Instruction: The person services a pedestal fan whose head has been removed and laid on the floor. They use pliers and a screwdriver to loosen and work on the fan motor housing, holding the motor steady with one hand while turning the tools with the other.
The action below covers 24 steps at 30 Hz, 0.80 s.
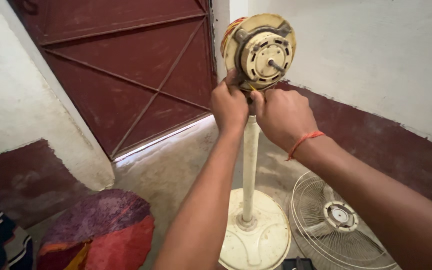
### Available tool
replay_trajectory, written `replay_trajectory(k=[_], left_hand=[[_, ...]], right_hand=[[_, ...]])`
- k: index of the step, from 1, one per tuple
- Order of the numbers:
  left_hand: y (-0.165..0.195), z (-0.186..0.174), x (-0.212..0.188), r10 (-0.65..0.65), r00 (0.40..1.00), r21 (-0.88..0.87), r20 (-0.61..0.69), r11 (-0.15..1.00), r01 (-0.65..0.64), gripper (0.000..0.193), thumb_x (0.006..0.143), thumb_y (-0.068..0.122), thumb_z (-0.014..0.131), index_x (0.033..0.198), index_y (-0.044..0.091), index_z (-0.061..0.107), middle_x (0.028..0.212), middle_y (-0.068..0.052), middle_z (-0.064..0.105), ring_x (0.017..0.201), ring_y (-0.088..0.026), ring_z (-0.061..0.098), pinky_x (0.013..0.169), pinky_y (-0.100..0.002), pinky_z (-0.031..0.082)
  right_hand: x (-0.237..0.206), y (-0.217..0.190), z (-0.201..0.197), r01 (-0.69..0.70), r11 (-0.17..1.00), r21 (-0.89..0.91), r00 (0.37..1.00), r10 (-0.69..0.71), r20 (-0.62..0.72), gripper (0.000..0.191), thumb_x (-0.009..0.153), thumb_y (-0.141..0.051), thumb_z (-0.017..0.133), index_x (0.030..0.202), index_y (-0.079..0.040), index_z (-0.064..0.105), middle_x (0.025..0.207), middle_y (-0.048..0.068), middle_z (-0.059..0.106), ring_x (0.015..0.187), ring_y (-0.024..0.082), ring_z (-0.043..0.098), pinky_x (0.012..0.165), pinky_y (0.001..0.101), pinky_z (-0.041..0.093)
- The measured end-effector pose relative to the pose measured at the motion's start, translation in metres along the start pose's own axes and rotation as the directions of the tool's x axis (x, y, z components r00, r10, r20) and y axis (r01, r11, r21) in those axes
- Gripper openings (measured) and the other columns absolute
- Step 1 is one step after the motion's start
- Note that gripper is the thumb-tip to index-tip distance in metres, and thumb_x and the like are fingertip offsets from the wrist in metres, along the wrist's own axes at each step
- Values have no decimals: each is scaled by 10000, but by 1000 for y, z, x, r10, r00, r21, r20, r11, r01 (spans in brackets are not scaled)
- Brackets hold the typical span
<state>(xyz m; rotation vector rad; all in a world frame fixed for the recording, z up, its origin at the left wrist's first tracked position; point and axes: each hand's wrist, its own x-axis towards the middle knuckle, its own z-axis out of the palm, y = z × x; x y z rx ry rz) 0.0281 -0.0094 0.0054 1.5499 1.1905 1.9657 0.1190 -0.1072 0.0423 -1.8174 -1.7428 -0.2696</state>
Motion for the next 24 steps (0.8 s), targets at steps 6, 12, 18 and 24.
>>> replay_trajectory(k=[6,12,18,24], left_hand=[[2,-18,9,-285,885,-340,369,845,413,436,1043,362,504,1061,-48,654,829,-125,771,627,-191,768,433,-348,563],[-4,-14,18,-236,883,-279,405,888,365,427,1033,349,482,1087,-35,659,848,-130,761,673,-269,780,475,-406,609],[-3,-34,31,-41,898,191,437,980,-48,489,1041,424,417,1040,12,681,876,-231,741,855,-401,769,780,-511,550],[9,-51,25,-51,893,268,447,960,-79,595,1039,540,351,1007,64,707,861,-167,773,953,-425,713,830,-537,513]], right_hand=[[-6,-6,-11,-42,983,177,998,35,42,458,1024,-407,475,871,-76,752,756,242,688,782,468,661,757,572,511],[-9,-7,-13,-14,1000,14,999,14,-33,476,1039,-422,492,859,-53,731,736,245,680,726,475,657,724,577,519],[-6,3,-10,-9,998,65,1000,9,-5,451,1016,-408,503,856,-73,758,742,238,689,724,473,657,716,557,523],[-6,18,10,-218,890,401,975,177,137,559,1013,-488,491,777,-25,696,631,131,683,581,262,672,607,408,508]])
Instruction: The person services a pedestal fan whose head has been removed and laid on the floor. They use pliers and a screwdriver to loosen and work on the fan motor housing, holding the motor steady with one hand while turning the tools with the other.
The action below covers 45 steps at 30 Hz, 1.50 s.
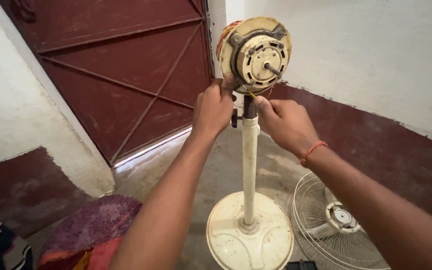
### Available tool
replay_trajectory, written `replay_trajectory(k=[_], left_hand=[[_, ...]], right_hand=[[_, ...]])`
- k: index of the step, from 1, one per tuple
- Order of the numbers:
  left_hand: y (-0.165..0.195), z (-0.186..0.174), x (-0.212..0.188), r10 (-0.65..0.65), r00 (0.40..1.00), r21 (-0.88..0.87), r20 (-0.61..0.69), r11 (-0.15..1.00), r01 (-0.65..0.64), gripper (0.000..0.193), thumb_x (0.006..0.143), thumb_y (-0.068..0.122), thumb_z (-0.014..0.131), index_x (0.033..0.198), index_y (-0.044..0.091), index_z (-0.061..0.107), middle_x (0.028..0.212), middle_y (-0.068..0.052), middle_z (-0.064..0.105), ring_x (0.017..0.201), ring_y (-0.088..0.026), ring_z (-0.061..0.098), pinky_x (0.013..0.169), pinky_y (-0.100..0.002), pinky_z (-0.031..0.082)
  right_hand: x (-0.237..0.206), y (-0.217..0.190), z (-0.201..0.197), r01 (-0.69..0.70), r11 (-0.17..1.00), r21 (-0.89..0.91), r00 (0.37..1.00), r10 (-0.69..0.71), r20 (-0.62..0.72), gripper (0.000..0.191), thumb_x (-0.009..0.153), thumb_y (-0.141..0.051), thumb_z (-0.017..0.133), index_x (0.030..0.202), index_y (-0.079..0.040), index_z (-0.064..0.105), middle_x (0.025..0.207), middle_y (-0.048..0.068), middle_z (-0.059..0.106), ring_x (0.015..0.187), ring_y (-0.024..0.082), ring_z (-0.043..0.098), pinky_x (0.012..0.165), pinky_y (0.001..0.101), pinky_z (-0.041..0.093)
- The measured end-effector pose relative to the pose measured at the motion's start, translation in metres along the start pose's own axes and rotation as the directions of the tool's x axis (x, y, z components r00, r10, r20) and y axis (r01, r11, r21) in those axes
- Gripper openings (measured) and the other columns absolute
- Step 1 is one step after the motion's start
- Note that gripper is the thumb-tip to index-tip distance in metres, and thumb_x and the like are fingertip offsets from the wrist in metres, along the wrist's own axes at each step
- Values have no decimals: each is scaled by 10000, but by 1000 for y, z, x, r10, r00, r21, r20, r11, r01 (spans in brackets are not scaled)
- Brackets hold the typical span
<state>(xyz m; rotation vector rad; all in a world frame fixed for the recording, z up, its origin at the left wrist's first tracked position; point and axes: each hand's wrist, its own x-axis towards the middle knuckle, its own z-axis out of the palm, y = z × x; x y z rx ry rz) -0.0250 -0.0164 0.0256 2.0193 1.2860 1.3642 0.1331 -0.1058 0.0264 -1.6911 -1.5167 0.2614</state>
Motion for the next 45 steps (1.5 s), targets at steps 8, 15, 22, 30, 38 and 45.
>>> replay_trajectory(k=[8,15,22,30,38,45], left_hand=[[-3,4,3,84,994,-44,-63,995,-87,607,1040,549,332,973,59,684,810,-168,761,900,-416,730,802,-533,526],[-12,5,15,217,970,74,-110,975,-209,720,1060,599,247,1044,44,705,905,-218,723,925,-496,663,779,-574,487],[-7,-4,30,63,995,-55,82,997,-59,858,969,728,227,948,28,722,754,-258,713,838,-451,726,783,-541,561],[-19,4,38,255,966,-81,-37,963,-257,874,959,734,239,834,17,722,641,-243,680,748,-453,734,711,-527,531],[-23,28,29,307,935,-52,-179,946,-321,780,1057,609,258,828,5,696,733,-258,672,805,-505,662,688,-578,474],[-20,33,25,309,911,-3,-271,947,-322,735,1073,587,267,882,52,734,779,-236,702,823,-497,667,698,-580,486]], right_hand=[[11,33,23,-285,631,722,932,6,363,603,1023,-594,458,635,-138,385,585,-52,254,529,117,220,494,307,247],[21,42,30,-339,593,731,908,4,418,590,1014,-603,447,648,-143,392,590,-50,245,532,123,223,503,300,256],[25,42,29,-503,382,775,819,-76,569,558,1036,-570,446,667,-156,386,571,-65,210,505,107,189,481,280,210],[18,36,28,-336,576,745,916,15,401,585,1022,-571,463,647,-127,392,564,-52,236,498,118,204,468,300,218],[7,19,29,-390,526,756,910,95,403,554,1014,-549,483,657,-134,404,577,-53,254,506,108,214,458,291,222],[1,-23,15,-336,778,531,940,246,235,548,1022,-519,459,677,-95,486,579,-22,390,500,129,341,446,327,332]])
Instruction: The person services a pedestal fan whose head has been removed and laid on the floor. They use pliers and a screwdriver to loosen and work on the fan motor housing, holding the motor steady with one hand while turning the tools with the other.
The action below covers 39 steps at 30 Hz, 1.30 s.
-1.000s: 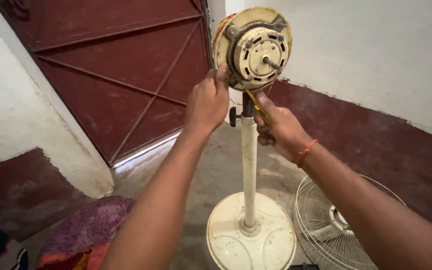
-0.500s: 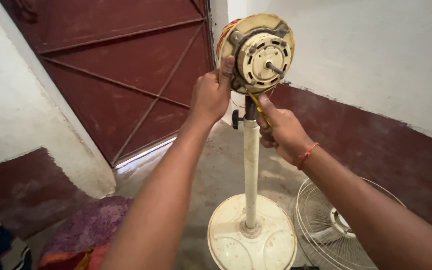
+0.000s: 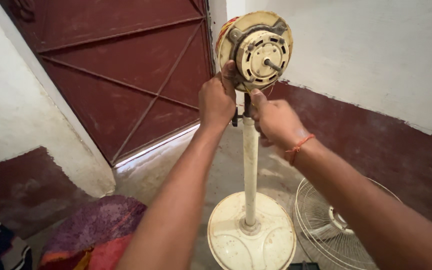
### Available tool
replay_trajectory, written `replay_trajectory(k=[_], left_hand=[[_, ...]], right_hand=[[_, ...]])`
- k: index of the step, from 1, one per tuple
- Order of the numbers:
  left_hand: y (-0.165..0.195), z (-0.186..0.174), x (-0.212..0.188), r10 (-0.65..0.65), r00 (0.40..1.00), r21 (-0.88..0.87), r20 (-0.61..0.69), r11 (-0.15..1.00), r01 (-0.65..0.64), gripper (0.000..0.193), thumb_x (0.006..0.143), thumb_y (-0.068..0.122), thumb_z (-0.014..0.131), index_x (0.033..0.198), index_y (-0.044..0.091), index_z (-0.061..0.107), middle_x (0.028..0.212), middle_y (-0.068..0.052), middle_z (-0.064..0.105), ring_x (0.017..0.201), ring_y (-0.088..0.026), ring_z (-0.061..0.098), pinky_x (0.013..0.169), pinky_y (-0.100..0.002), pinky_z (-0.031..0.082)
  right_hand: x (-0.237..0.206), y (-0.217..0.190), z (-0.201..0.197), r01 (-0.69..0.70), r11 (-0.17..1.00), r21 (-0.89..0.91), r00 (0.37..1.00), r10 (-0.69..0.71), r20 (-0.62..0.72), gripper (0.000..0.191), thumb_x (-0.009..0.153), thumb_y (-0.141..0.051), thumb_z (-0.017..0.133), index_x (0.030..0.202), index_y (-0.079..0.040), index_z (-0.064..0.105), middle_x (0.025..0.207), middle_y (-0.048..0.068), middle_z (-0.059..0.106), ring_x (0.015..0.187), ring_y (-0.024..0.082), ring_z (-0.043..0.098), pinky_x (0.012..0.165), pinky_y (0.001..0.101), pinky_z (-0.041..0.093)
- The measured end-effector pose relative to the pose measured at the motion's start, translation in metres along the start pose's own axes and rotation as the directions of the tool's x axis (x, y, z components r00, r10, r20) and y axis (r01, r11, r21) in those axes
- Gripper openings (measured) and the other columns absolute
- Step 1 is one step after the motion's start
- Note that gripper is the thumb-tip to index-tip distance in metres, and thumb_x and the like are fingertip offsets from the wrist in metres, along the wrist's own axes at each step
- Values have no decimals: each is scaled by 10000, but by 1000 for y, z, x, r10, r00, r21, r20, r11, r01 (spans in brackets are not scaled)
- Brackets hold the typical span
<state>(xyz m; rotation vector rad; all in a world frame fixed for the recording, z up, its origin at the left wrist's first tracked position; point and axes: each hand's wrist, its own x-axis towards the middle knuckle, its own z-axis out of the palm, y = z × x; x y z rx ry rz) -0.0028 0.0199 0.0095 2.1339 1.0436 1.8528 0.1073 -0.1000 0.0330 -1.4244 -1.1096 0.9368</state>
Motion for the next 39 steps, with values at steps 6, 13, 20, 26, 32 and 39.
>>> replay_trajectory(k=[6,13,20,26,32,39], left_hand=[[5,6,-3,-64,997,-112,-47,992,58,727,1050,606,272,926,78,756,760,-222,710,802,-486,676,683,-554,502],[5,5,-3,-50,998,-148,-27,988,46,761,1046,650,287,938,43,733,769,-225,703,814,-488,675,685,-544,495],[5,1,-8,-259,966,-297,-12,923,244,629,964,597,557,902,-13,697,661,-116,658,614,-211,632,598,-381,511],[9,1,-14,-325,943,-414,-65,869,271,530,927,493,721,881,-35,720,672,-27,640,620,-96,551,586,-287,469],[16,-6,-13,-314,948,-376,-59,887,270,470,951,451,681,861,-6,745,635,-50,682,580,-119,626,555,-313,490],[20,-6,-11,-198,973,-53,-116,980,193,515,1023,443,588,756,30,739,646,-134,707,650,-327,713,633,-451,513]], right_hand=[[-7,-19,-3,25,856,-516,989,-95,-109,657,1021,-506,452,649,22,573,544,93,523,465,206,491,478,385,423],[3,22,-14,199,975,-102,979,-194,59,597,1059,-516,460,635,-96,451,575,-36,380,476,97,314,427,305,274],[8,23,-15,181,970,-163,983,-178,36,587,1036,-522,442,625,-103,461,565,-31,408,466,86,331,411,291,301],[1,15,-12,169,969,-182,986,-167,27,583,1032,-521,451,628,-101,479,562,-32,397,464,87,331,413,295,315],[2,14,-12,149,972,-184,989,-147,22,583,1028,-517,462,625,-97,493,556,-33,403,461,90,329,417,298,303],[8,13,-12,81,996,-43,995,-77,70,541,1040,-500,466,664,-112,477,579,-33,393,484,100,312,439,306,291]])
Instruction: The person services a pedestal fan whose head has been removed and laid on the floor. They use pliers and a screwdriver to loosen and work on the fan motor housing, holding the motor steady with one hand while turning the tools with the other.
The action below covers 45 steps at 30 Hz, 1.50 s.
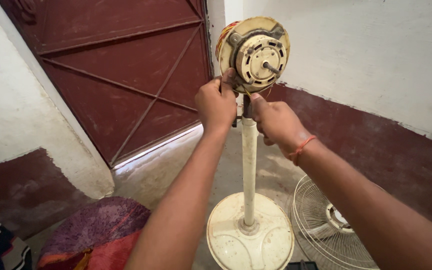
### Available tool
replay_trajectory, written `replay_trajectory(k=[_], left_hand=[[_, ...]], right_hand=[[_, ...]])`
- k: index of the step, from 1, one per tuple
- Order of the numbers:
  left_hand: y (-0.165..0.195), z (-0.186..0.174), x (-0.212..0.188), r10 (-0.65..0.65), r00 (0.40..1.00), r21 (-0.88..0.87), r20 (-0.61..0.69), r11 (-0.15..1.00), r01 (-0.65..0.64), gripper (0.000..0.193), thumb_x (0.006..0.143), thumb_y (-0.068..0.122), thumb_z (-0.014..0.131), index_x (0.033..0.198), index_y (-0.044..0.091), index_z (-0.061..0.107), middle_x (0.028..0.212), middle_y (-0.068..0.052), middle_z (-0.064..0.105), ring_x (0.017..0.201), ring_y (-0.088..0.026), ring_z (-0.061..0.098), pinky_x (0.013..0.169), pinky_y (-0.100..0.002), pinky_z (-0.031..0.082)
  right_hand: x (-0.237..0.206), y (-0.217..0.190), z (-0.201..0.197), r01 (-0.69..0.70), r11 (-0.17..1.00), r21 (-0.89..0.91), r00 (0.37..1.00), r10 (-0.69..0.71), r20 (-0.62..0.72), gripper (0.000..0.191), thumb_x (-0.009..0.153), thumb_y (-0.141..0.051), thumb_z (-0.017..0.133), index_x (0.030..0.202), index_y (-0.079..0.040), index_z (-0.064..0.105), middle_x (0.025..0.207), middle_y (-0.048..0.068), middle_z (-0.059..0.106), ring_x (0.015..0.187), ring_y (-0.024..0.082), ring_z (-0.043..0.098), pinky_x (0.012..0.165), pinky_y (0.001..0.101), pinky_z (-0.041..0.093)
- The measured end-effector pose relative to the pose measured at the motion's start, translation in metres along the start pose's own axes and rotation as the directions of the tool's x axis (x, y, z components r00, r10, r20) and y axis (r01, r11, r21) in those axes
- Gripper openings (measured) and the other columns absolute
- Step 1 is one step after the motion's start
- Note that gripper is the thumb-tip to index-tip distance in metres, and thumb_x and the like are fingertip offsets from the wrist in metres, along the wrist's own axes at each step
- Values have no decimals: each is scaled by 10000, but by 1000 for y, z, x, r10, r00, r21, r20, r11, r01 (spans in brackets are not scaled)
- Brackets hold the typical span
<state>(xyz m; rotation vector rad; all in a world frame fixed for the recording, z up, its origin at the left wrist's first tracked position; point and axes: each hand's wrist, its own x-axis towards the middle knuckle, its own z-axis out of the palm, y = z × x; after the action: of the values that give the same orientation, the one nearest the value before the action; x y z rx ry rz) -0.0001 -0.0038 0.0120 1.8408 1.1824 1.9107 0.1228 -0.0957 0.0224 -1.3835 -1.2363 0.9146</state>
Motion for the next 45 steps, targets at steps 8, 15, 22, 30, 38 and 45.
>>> replay_trajectory(k=[8,15,22,30,38,45], left_hand=[[13,-6,-1,-57,998,11,13,998,57,541,991,471,581,732,21,732,608,-176,679,653,-395,708,623,-487,507],[23,-19,-3,-51,998,-6,41,999,51,505,997,441,598,773,15,750,590,-157,683,620,-345,722,625,-464,516],[21,-17,-2,-196,963,-172,183,958,227,348,986,327,548,936,32,726,664,-128,733,578,-298,763,574,-438,558],[-4,-3,0,15,998,-60,61,998,-11,308,1020,283,600,937,14,724,822,-250,690,822,-461,668,659,-492,514],[-9,-3,2,1,996,-66,92,998,5,285,992,283,599,974,30,729,840,-223,729,821,-410,718,688,-469,534],[-7,-6,12,-192,895,-395,403,845,359,355,996,320,557,1125,-2,634,902,-99,761,742,-171,771,636,-332,591]], right_hand=[[-1,3,-3,-1,999,-48,999,-1,-35,528,1022,-493,465,663,-105,472,564,-37,373,482,112,305,446,314,276],[10,32,-9,-139,877,461,944,-23,328,522,1061,-516,402,680,-162,365,552,-57,240,485,98,222,461,281,227],[23,45,-1,-237,724,648,886,-112,450,534,1077,-512,405,652,-190,365,511,-88,243,451,81,216,441,265,217],[16,-13,12,-364,718,593,920,176,351,403,1081,-331,321,704,-219,408,539,-98,279,446,85,191,428,266,209],[-9,-20,26,-346,762,547,932,211,296,437,1069,-438,311,710,-196,365,527,-82,249,459,99,198,451,277,219],[-10,-1,19,-329,687,648,928,107,357,474,1084,-470,334,704,-187,364,520,-86,255,470,91,211,466,266,239]])
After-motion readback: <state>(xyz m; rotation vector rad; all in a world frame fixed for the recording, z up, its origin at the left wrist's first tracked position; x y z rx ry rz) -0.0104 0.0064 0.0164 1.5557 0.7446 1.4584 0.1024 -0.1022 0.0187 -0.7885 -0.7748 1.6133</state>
